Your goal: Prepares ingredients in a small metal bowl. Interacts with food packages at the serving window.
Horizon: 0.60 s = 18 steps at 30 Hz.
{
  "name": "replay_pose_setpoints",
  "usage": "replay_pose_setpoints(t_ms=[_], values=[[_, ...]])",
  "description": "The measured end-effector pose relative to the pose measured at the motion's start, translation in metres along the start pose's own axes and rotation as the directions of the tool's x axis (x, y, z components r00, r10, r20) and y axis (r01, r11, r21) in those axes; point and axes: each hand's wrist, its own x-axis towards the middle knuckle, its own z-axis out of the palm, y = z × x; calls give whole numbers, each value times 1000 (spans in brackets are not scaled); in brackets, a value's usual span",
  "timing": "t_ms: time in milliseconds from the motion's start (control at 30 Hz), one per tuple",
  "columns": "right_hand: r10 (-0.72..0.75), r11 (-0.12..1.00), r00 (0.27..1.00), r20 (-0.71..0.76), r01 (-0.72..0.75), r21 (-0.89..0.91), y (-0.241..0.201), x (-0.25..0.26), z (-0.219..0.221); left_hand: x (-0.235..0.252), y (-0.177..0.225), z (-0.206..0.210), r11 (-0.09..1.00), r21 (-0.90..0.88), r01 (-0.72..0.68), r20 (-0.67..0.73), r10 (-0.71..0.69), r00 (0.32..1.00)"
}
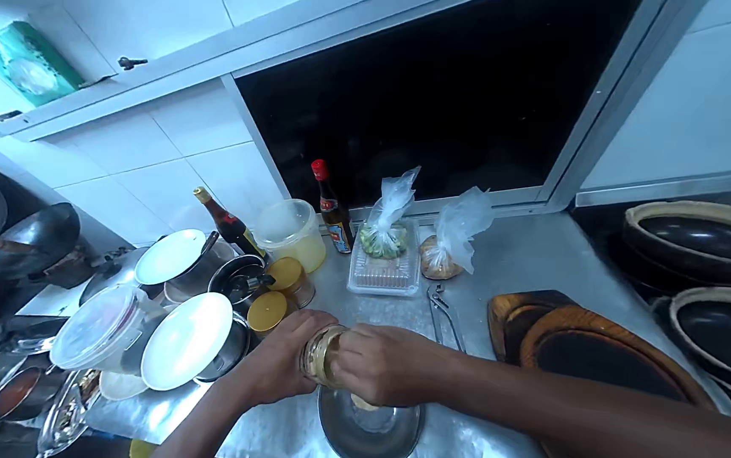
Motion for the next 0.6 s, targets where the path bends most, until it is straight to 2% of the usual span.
replay_pose_setpoints(t_ms=[100,200,300,367,467,600], values=[[37,999,997,-66,-39,-36,0,-2,4,-2,-5,3,1000,16,-19,-28,20,999],[106,993,994,-26,-104,56,-10,-22,21,-1,-10,15,994,84,-66,-8,67,998],[211,976,964,-159,-199,90,-19,-38,12,-4,-17,26,978,175,-117,-45,126,991],[237,971,942,-239,-235,39,-22,-47,32,-5,-19,31,965,228,-131,-66,149,987],[300,954,933,-197,-298,38,-39,-69,74,5,-18,39,935,317,-158,-30,176,984],[355,935,913,-199,-351,56,-45,-85,41,11,-17,44,907,397,-144,33,142,989]])
